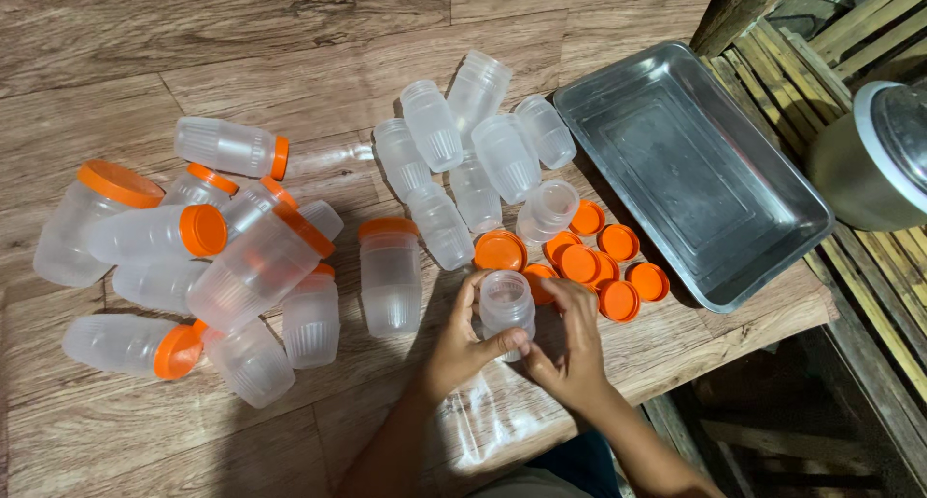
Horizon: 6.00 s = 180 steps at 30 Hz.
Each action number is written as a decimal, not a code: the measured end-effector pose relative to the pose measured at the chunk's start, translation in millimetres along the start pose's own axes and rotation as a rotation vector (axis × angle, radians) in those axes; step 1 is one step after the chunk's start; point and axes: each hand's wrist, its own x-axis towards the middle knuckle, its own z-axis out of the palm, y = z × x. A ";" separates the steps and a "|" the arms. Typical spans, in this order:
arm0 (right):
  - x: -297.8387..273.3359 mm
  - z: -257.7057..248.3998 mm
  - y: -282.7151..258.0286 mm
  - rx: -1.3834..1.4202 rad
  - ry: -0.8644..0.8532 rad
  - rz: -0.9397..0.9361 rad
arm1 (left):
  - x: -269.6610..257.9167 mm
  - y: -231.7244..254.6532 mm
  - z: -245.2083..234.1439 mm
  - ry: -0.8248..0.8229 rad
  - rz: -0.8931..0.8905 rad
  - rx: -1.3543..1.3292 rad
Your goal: The person repeatedly picks translucent plastic containers and orange lids from a wooden table, screws the lids onto the containers, and places the assembled units into a growing pile. The process continues with multiple containers and lids handled one at a time.
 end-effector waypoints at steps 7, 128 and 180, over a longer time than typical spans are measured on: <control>-5.4 8.5 -0.1 0.088 -0.122 0.070 | 1.6 -3.5 -3.4 -0.010 -0.024 0.092; 274.8 308.6 -46.5 0.689 -0.424 0.734 | 29.6 -38.5 -22.2 0.277 -0.048 -0.352; 32.4 -44.2 -1.7 -0.069 -0.221 0.441 | -7.7 8.4 31.7 0.138 0.254 0.958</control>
